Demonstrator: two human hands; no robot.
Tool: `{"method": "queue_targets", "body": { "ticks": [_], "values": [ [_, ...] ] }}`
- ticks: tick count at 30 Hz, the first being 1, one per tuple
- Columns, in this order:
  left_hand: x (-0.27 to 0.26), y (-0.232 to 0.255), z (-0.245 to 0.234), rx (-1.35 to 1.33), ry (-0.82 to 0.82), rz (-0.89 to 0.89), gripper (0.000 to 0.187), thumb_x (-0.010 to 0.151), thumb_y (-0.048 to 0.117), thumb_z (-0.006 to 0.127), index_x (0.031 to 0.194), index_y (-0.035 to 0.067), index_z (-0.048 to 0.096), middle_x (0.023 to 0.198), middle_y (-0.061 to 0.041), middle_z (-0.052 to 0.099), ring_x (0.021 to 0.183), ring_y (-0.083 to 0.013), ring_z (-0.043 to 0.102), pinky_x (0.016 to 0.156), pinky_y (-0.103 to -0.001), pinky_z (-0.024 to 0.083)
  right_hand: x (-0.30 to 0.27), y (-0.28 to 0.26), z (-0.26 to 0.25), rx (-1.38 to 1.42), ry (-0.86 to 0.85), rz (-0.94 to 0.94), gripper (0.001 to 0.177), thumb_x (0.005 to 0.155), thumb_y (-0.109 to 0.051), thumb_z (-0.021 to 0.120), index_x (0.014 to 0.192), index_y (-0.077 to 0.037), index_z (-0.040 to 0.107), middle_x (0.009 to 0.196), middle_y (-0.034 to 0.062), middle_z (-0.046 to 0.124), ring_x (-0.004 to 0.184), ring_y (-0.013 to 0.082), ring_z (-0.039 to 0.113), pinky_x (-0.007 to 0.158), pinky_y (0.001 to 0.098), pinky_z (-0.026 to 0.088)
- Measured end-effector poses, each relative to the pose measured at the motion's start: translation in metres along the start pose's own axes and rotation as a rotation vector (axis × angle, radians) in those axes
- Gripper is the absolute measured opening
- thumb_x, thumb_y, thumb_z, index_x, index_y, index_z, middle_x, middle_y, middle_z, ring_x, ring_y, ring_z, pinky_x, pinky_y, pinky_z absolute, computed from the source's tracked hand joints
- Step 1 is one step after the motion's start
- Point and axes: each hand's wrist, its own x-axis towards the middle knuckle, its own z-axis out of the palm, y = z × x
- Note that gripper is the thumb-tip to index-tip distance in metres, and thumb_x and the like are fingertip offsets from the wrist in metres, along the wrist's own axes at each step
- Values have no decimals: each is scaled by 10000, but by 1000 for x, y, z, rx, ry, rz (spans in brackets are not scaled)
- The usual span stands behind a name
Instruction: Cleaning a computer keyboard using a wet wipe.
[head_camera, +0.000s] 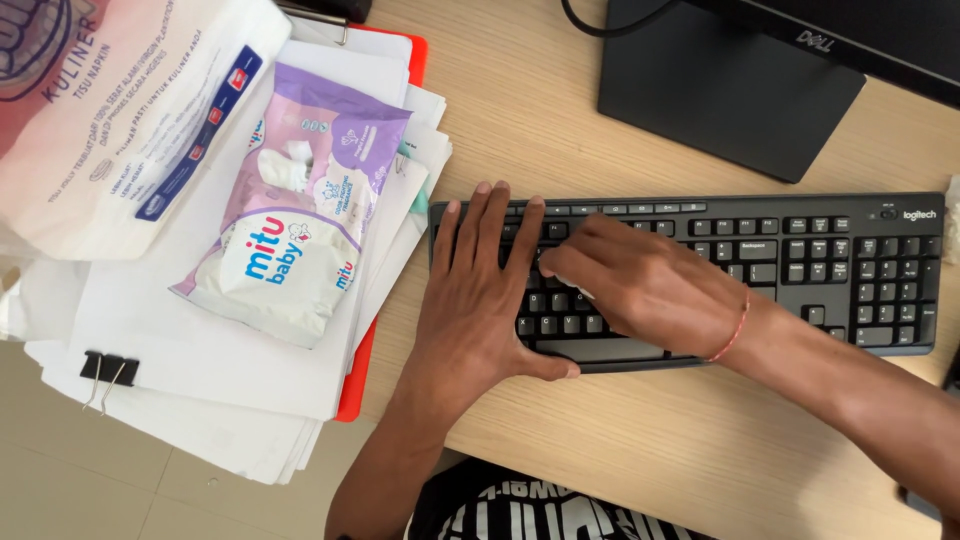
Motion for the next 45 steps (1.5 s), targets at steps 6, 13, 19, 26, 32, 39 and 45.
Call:
{"method": "queue_targets", "body": {
  "ticks": [6,13,19,26,32,39,45],
  "values": [
    [0,0,2,14,6,-1,1558,290,687,932,1534,21,270,1570,-281,250,1511,-407,154,1250,-548,74,-2,-9,1,-75,-1,-4,381,746,96,720,1111,35,628,956,155,655,959,308,656,777,396,607],
    [0,1,1,13,1,-8,1557,282,680,936,1533,36,271,1566,-267,262,1512,-399,157,1256,-542,70,-4,-6,3,-7,29,13,371,730,140,693,1073,18,621,938,137,638,923,286,641,753,400,596],
    [-1,-1,1,9,15,-2,1563,275,690,935,1534,41,275,1563,-265,269,1512,-395,162,1258,-539,70,-5,-10,2,7,38,6,416,674,156,677,1064,22,621,927,140,619,904,296,626,739,395,593],
    [-1,1,0,23,-4,-10,1555,285,682,939,1530,33,271,1563,-272,262,1511,-403,161,1251,-535,76,-2,-8,5,-76,52,-49,400,684,114,711,1052,-3,606,941,130,602,930,321,622,771,416,576],
    [-1,-1,1,11,21,2,1550,282,680,943,1525,33,279,1563,-273,264,1507,-405,166,1251,-538,76,-6,-8,4,153,35,49,413,646,146,684,1021,-5,598,955,125,620,894,308,618,737,417,567],
    [-1,2,1,16,8,-10,1565,271,670,947,1530,27,275,1561,-274,268,1511,-406,166,1252,-537,79,2,-6,2,-125,86,-96,492,585,120,745,1039,-7,605,953,140,634,964,336,639,758,418,585],
    [-1,0,1,22,8,5,1575,262,715,931,1520,24,284,1562,-285,257,1508,-410,161,1253,-544,74,-15,23,5,301,288,0,235,871,55,735,1026,-37,584,1071,100,702,997,239,734,761,269,666]
  ]
}}
